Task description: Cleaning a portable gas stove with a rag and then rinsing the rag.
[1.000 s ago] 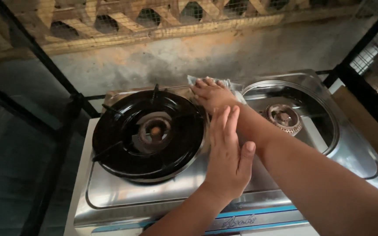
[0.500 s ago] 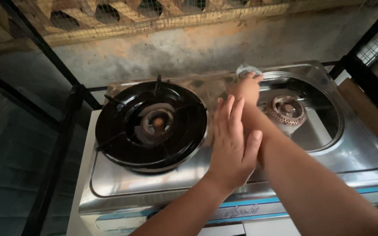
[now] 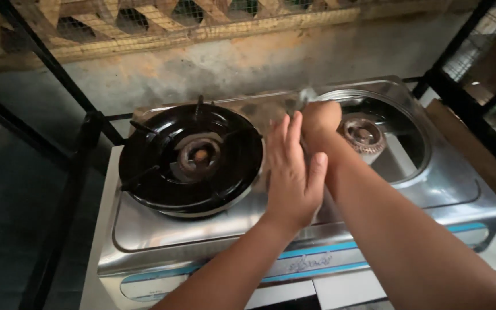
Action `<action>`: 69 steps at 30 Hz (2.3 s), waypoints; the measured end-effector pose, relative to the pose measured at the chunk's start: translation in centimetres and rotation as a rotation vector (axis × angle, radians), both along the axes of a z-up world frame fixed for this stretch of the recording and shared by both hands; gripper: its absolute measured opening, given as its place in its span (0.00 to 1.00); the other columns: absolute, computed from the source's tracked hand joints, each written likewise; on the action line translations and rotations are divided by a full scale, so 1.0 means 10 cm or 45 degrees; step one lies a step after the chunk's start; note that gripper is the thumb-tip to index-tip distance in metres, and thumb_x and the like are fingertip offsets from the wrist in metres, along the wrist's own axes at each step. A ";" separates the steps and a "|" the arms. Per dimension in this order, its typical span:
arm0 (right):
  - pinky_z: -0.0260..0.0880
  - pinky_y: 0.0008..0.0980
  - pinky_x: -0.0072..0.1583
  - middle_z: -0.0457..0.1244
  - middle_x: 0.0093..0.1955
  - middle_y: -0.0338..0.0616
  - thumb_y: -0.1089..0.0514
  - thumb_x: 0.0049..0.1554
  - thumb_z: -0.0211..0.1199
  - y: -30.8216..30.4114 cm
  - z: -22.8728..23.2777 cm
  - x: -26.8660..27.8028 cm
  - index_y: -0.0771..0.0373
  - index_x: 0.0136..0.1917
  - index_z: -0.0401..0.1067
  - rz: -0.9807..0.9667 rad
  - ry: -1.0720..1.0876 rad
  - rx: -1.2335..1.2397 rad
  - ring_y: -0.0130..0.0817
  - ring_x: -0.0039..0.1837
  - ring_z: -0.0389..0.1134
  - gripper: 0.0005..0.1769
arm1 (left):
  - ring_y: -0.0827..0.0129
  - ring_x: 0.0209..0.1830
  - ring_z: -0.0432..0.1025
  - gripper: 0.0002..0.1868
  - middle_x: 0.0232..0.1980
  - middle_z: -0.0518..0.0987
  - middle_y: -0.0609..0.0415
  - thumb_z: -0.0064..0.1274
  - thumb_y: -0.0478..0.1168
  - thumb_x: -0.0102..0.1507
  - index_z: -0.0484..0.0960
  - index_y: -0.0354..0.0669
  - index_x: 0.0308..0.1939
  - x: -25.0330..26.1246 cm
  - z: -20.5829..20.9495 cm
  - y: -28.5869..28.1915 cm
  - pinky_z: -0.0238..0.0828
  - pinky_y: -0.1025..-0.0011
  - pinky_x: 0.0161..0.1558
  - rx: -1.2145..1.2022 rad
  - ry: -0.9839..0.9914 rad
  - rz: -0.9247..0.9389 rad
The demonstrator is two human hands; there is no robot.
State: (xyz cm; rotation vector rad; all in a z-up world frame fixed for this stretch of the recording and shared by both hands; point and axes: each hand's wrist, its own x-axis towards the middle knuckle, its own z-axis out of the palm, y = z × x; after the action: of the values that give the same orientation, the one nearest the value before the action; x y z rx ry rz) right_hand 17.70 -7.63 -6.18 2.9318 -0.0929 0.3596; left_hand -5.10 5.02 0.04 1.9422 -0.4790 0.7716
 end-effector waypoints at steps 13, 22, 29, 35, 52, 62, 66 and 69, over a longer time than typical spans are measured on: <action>0.70 0.34 0.46 0.73 0.47 0.57 0.49 0.58 0.64 -0.09 -0.24 -0.61 0.63 0.45 0.84 -0.015 0.109 0.824 0.45 0.50 0.76 0.16 | 0.34 0.85 0.43 0.35 0.83 0.50 0.30 0.40 0.48 0.75 0.49 0.38 0.82 0.09 -0.11 -0.08 0.37 0.43 0.82 -0.087 -0.024 0.054; 0.71 0.39 0.48 0.72 0.47 0.42 0.52 0.55 0.64 0.80 0.21 -0.43 0.52 0.44 0.83 0.676 0.096 -0.346 0.41 0.51 0.73 0.08 | 0.34 0.83 0.45 0.36 0.81 0.53 0.29 0.40 0.51 0.73 0.52 0.38 0.81 0.08 -0.06 -0.02 0.39 0.44 0.80 -0.098 0.041 0.149; 0.70 0.39 0.47 0.70 0.45 0.41 0.53 0.53 0.65 0.91 0.35 -0.37 0.53 0.44 0.81 0.815 0.206 -0.387 0.40 0.49 0.71 0.07 | 0.34 0.86 0.44 0.36 0.82 0.52 0.27 0.34 0.55 0.76 0.51 0.35 0.81 0.06 -0.07 0.00 0.34 0.44 0.84 -0.108 0.003 0.079; 0.69 0.39 0.47 0.68 0.43 0.40 0.54 0.51 0.66 0.50 0.39 -0.26 0.54 0.43 0.80 0.812 0.321 -0.437 0.39 0.47 0.69 0.07 | 0.34 0.85 0.40 0.36 0.83 0.49 0.28 0.36 0.52 0.74 0.50 0.35 0.81 0.06 -0.02 -0.02 0.33 0.44 0.81 -0.155 0.094 0.036; 0.66 0.37 0.45 0.64 0.37 0.37 0.56 0.47 0.69 -0.20 0.58 -0.09 0.56 0.43 0.76 0.902 0.635 -0.513 0.37 0.42 0.65 0.09 | 0.35 0.84 0.41 0.35 0.82 0.50 0.29 0.38 0.50 0.74 0.51 0.36 0.81 0.11 -0.08 -0.03 0.36 0.44 0.80 -0.129 0.090 0.106; 0.66 0.40 0.44 0.64 0.35 0.45 0.58 0.51 0.63 -0.75 0.43 -1.22 0.51 0.47 0.85 0.183 0.644 1.174 0.38 0.41 0.65 0.13 | 0.36 0.83 0.42 0.35 0.82 0.49 0.30 0.39 0.51 0.74 0.50 0.39 0.81 0.22 -0.18 -0.08 0.36 0.45 0.80 -0.125 0.077 0.135; 0.72 0.42 0.53 0.70 0.44 0.49 0.62 0.51 0.58 -1.08 0.29 -1.54 0.50 0.43 0.85 0.435 0.377 0.351 0.47 0.48 0.72 0.15 | 0.35 0.83 0.41 0.35 0.82 0.48 0.29 0.39 0.52 0.75 0.49 0.39 0.81 0.26 -0.20 -0.06 0.37 0.43 0.78 -0.143 0.073 0.202; 0.71 0.45 0.54 0.70 0.46 0.58 0.64 0.48 0.59 -1.35 0.36 -1.87 0.59 0.41 0.81 0.661 -0.124 0.619 0.54 0.51 0.71 0.11 | 0.35 0.83 0.42 0.35 0.82 0.50 0.30 0.40 0.53 0.75 0.50 0.40 0.81 0.30 -0.25 -0.06 0.38 0.43 0.79 -0.095 0.038 0.240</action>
State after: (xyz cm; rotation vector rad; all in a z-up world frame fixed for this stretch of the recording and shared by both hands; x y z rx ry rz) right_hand -1.03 -21.16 -2.60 3.3811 0.6712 0.6295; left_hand -2.11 4.45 -2.49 1.9446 -0.2476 0.8658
